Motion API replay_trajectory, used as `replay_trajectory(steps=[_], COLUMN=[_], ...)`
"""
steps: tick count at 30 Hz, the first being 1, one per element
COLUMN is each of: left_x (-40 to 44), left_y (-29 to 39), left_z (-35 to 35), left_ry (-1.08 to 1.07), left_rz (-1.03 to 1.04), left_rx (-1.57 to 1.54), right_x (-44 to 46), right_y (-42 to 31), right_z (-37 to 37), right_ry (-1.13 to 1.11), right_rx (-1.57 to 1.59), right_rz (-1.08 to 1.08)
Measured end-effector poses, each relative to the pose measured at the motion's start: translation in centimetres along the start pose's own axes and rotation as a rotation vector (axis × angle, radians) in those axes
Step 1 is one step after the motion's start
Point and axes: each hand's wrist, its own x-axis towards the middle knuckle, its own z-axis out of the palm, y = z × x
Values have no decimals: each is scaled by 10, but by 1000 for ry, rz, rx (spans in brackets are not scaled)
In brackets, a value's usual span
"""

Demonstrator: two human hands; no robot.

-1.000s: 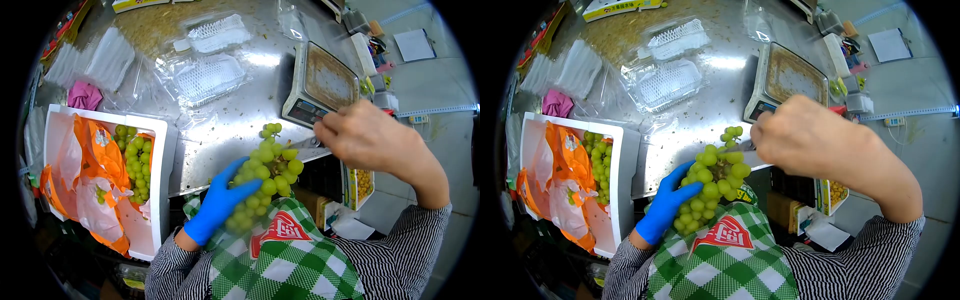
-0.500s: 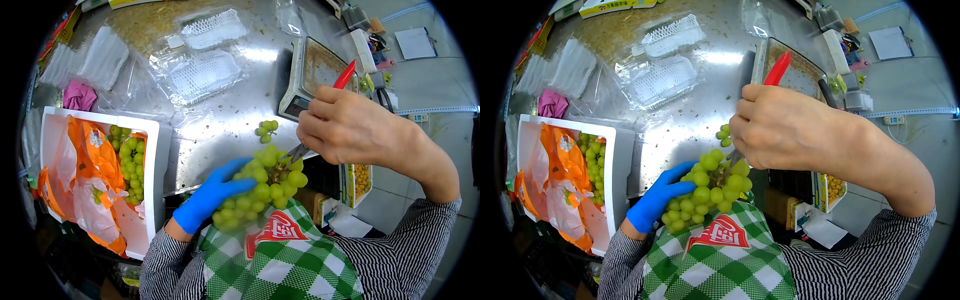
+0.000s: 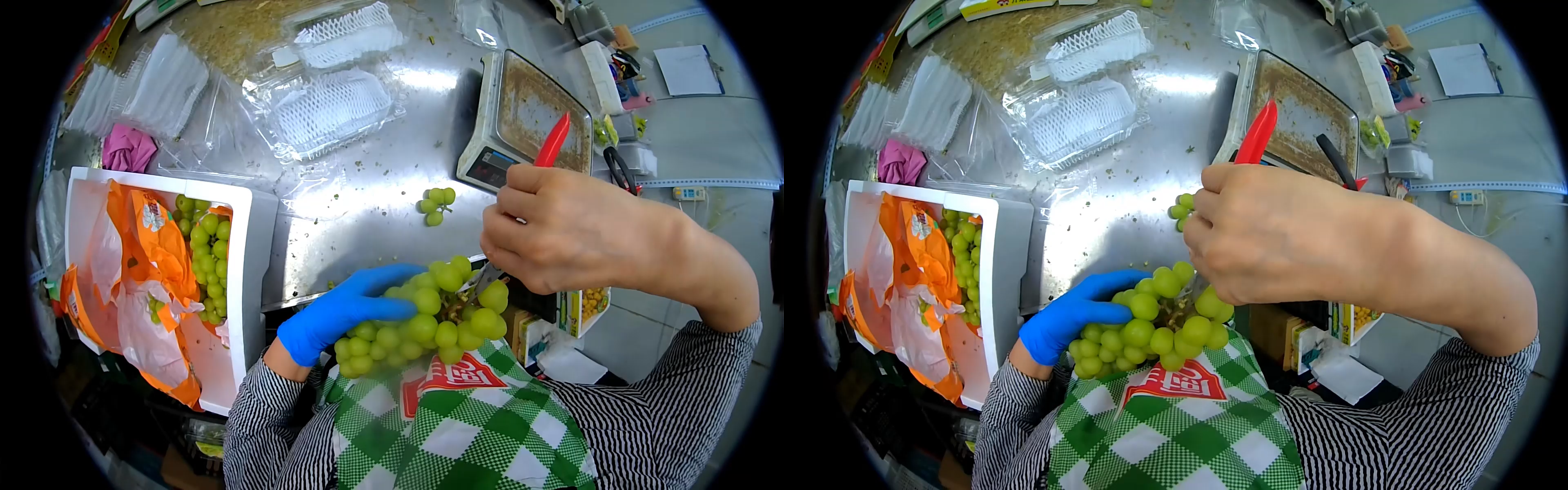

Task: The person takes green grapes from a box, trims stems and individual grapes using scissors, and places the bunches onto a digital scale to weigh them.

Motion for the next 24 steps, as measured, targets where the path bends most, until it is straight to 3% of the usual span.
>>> replay_trajectory(steps=[4, 11, 14, 16, 19, 21, 24], left_x=[2, 11, 16, 17, 22, 41, 73], left_y=[-1, -5, -10, -16, -26, -26, -20], left_z=[3, 7, 4, 4, 1, -1, 5], left_ry=[10, 32, 79, 108, 221, 161, 171], left_rz=[-6, -12, -12, 37, -113, 12, 157], left_rx=[12, 2, -90, -211, -616, -652, -719], right_x=[-2, -18, -42, -60, -89, -100, -116], right_y=[-4, -6, 5, 15, 16, 3, -19], right_z=[-6, 3, 4, 20, 34, 58, 102], right_ry=[-96, -38, 33, 325, 578, 745, 831], right_rx=[-8, 124, 41, 144, 451, 715, 881], right_rz=[-37, -3, 176, 273, 514, 743, 911])
